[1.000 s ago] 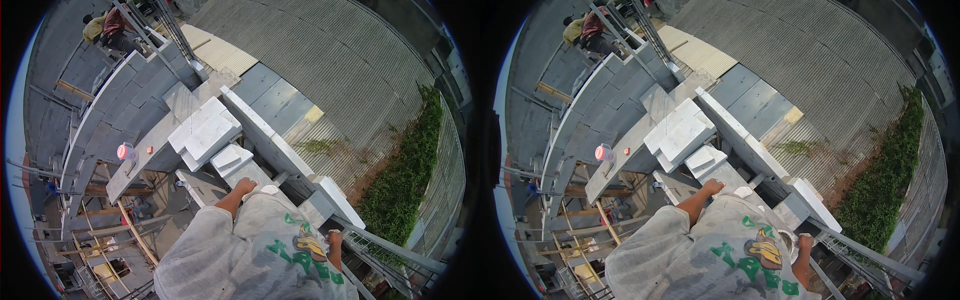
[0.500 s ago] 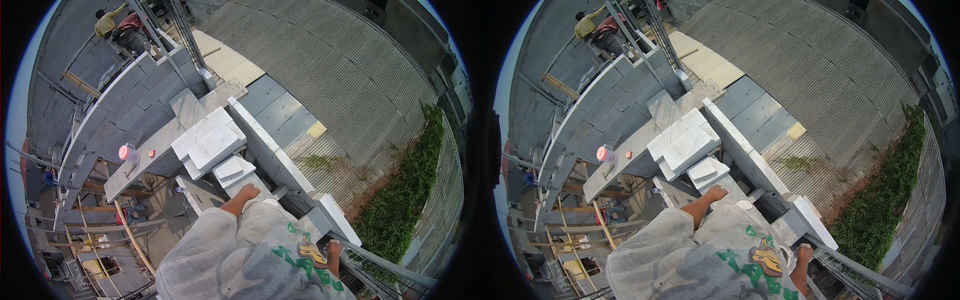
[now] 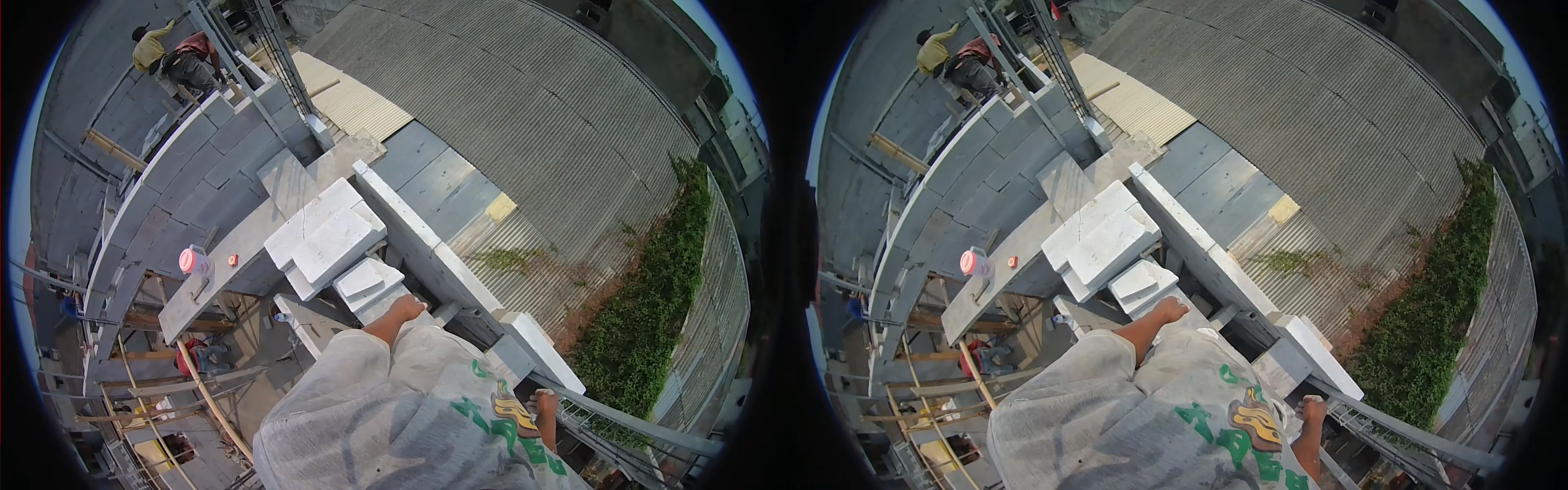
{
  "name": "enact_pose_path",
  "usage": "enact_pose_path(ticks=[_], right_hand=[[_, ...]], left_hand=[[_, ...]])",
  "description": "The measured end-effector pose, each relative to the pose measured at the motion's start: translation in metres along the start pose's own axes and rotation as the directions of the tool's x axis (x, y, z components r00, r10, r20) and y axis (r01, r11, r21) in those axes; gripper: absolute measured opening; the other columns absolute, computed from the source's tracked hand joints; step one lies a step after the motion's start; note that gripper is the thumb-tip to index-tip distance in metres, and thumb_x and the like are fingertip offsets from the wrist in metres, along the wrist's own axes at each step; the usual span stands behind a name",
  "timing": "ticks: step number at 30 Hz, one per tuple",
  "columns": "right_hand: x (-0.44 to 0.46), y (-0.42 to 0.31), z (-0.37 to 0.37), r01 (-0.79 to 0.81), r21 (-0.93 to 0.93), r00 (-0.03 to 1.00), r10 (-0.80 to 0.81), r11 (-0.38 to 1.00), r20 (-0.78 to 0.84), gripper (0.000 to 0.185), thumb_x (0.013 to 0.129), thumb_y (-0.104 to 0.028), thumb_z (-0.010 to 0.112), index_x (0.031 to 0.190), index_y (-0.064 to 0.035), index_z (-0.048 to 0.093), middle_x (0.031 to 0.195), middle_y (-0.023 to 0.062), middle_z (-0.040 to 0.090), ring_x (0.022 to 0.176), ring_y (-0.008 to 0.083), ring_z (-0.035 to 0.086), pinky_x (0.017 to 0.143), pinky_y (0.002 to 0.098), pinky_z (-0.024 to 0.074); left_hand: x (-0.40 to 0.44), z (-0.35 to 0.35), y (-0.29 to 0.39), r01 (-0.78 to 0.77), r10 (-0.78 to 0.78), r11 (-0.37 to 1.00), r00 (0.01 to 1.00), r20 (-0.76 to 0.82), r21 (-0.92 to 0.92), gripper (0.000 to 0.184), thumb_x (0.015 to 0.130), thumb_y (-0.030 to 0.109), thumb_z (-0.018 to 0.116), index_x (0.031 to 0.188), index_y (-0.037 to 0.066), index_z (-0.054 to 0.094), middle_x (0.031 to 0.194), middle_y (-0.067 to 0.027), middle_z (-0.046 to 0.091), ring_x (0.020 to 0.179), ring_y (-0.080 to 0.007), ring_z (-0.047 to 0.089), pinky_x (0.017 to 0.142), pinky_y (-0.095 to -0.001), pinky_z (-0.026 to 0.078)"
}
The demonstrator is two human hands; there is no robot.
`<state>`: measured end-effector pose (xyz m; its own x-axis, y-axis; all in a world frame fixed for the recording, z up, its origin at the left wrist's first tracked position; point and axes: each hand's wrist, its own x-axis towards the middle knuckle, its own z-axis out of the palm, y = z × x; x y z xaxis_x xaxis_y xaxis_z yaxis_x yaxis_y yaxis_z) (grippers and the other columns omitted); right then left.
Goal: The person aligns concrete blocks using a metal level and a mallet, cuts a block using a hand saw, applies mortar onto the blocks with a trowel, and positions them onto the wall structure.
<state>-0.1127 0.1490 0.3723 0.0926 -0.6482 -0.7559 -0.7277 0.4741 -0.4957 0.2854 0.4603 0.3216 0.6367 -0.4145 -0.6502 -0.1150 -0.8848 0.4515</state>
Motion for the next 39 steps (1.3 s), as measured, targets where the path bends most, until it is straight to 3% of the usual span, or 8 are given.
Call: enact_pose_path(ticks=[3,6,7,12,20,32,35,39], right_hand=[[0.013,0.011,-0.005,0.001,0.001,1.0,-0.001,1.0,0.002,0.011,0.079,-0.006,0.055,0.089,-0.0028,0.06,0.068,0.0123,0.063,0.049,0.0231,0.062,0.041,0.035,0.0512],[-0.005,0.018,-0.01,-0.016,-0.038,0.998,0.014,0.999,-0.062,0.012,0.078,-0.006,0.058,0.088,0.0003,0.062,0.069,0.0136,0.063,0.052,0.0243,0.065,0.043,0.0364,0.0538],[-0.003,0.026,-0.012,-0.025,-0.023,0.998,0.023,0.999,-0.061,0.012,0.078,-0.006,0.059,0.087,0.0011,0.062,0.068,0.0137,0.063,0.053,0.025,0.065,0.044,0.0366,0.0542],[-0.016,0.028,-0.01,-0.058,-0.047,0.994,0.054,0.997,-0.09,0.011,0.08,-0.006,0.061,0.087,0.0026,0.061,0.068,0.0146,0.063,0.05,0.0251,0.064,0.042,0.0367,0.0535],[-0.012,0.033,-0.006,-0.076,-0.023,0.995,0.074,0.997,-0.071,0.011,0.08,-0.005,0.06,0.084,0.0054,0.061,0.068,0.015,0.063,0.049,0.0249,0.063,0.04,0.0368,0.0513],[-0.008,0.033,0.003,-0.01,-0.043,1.0,0.009,0.999,-0.018,0.013,0.081,-0.009,0.061,0.088,0.0022,0.063,0.07,0.0157,0.064,0.052,0.0254,0.064,0.042,0.0375,0.0526],[-0.001,0.041,0.004,-0.042,-0.051,0.999,0.041,0.998,-0.018,0.013,0.081,-0.009,0.061,0.089,0.0021,0.062,0.07,0.0154,0.064,0.051,0.0255,0.064,0.043,0.0377,0.053],[-0.003,0.041,0.007,-0.053,-0.06,0.999,0.052,0.997,-0.01,0.014,0.081,-0.008,0.06,0.09,0.002,0.061,0.07,0.0155,0.064,0.051,0.0259,0.063,0.043,0.0383,0.0535]], left_hand=[[0.002,-0.01,0.02,-0.011,0.01,1.0,0.998,0.06,0.027,0.057,0.087,0.048,0.054,0.108,-0.004,0.065,0.108,-0.0255,0.065,0.106,-0.0369,0.061,0.093,-0.0434,0.045],[0.031,0.0,0.028,0.283,-0.185,0.655,0.959,0.215,-0.701,0.037,0.087,0.037,0.064,0.106,0.005,0.066,0.091,-0.0094,0.069,0.07,-0.0203,0.065,0.064,-0.0375,0.049],[0.031,-0.009,0.041,0.28,-0.171,0.563,0.96,0.222,-0.778,0.036,0.089,0.038,0.061,0.109,0.009,0.063,0.092,-0.0065,0.069,0.068,-0.0185,0.064,0.064,-0.0342,0.048],[0.027,-0.073,0.12,0.171,0.073,0.136,0.981,0.182,-0.976,0.035,0.097,0.039,0.05,0.111,0.009,0.058,0.111,-0.0081,0.065,0.097,-0.0213,0.063,0.087,-0.0375,0.049],[-0.011,-0.141,0.211,0.082,0.29,-0.154,0.956,0.034,-0.985,0.034,0.097,0.037,0.049,0.109,0.007,0.059,0.099,-0.0053,0.064,0.092,-0.0191,0.061,0.086,-0.0376,0.05],[-0.057,-0.163,0.263,-0.021,0.431,-0.155,0.898,-0.087,-0.988,0.034,0.097,0.035,0.051,0.11,0.005,0.059,0.095,-0.0047,0.062,0.088,-0.0182,0.06,0.087,-0.0362,0.049],[-0.06,-0.147,0.259,-0.138,0.399,-0.005,0.908,-0.129,-0.99,0.037,0.097,0.037,0.051,0.108,0.003,0.06,0.096,-0.0056,0.064,0.086,-0.0179,0.062,0.083,-0.0334,0.05],[-0.077,-0.093,0.248,-0.545,0.457,0.542,0.83,-0.319,-0.64,0.036,0.095,0.035,0.052,0.105,0.001,0.063,0.096,-0.0116,0.066,0.084,-0.0218,0.064,0.078,-0.035,0.049]])
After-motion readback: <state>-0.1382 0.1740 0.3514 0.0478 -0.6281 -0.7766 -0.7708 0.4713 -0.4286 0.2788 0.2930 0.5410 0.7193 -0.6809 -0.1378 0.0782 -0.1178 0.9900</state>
